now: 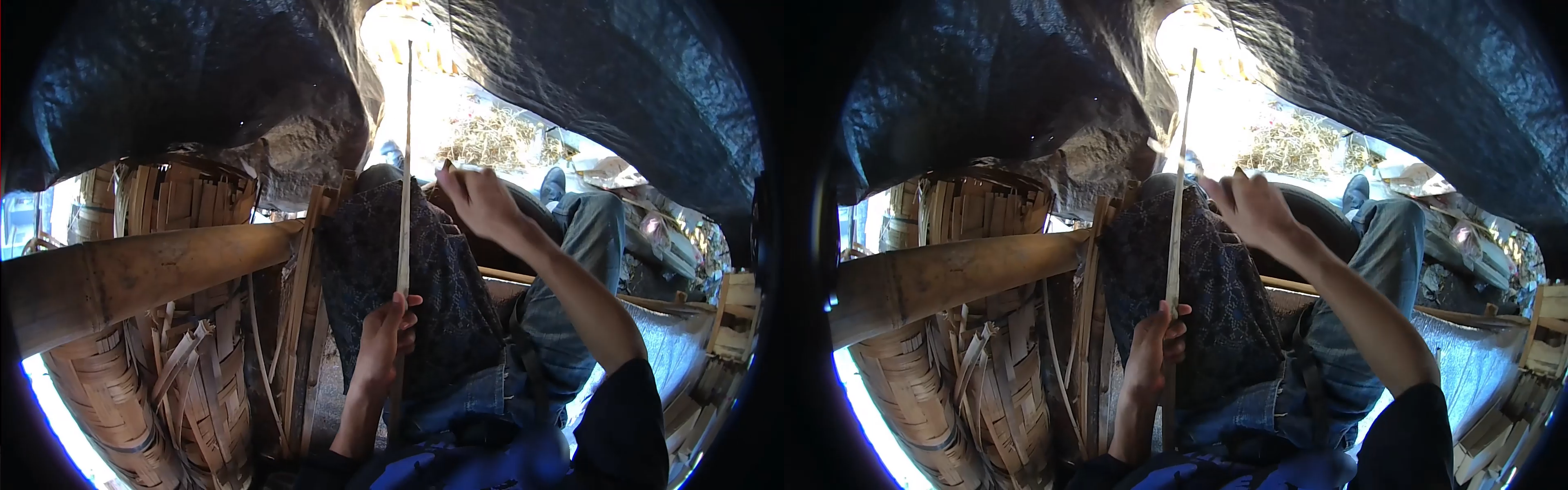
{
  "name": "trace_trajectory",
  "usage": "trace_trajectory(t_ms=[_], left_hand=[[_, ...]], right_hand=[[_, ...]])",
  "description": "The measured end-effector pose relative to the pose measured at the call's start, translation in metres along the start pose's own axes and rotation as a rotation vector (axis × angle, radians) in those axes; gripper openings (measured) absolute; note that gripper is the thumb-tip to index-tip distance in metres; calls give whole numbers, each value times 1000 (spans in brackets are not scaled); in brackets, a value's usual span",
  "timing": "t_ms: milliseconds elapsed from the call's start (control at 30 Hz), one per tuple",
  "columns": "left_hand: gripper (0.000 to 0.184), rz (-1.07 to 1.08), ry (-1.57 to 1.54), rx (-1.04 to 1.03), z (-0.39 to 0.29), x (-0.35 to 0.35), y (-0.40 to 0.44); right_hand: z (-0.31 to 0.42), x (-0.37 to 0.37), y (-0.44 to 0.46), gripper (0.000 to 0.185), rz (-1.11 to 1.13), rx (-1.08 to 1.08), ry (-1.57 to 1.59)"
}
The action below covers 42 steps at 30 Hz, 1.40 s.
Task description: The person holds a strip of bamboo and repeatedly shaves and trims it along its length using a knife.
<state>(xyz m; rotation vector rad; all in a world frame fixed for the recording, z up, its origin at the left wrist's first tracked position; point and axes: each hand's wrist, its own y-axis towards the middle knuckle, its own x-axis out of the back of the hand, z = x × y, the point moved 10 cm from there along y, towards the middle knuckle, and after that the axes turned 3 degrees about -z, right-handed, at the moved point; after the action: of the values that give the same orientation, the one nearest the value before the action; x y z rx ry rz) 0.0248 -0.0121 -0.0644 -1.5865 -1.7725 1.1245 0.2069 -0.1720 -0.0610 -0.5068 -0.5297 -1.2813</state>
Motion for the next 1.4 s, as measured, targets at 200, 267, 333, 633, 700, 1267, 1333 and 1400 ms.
trace_trajectory(t_ms=[200,267,333,633,700,1267,1333,1400], left_hand=[[35,59,-43,7,4,-2,4],[35,42,-13,-7,4,-2,3],[35,34,14,-20,5,-3,3],[36,-162,157,-95,1,10,4],[36,-166,162,-95,-1,10,3],[35,51,-6,1,2,0,3],[35,55,-2,23,3,-1,1],[36,25,58,-8,0,-1,0]], right_hand=[[40,-33,-87,51,178,178,61],[41,-40,-96,51,222,132,-18],[39,-47,-101,51,265,81,-105],[43,-55,-103,53,223,17,-277],[43,-56,-102,53,220,15,-280],[27,-21,-75,49,120,103,9],[35,-33,-93,50,156,109,-55],[36,-40,-99,50,183,106,-127]])
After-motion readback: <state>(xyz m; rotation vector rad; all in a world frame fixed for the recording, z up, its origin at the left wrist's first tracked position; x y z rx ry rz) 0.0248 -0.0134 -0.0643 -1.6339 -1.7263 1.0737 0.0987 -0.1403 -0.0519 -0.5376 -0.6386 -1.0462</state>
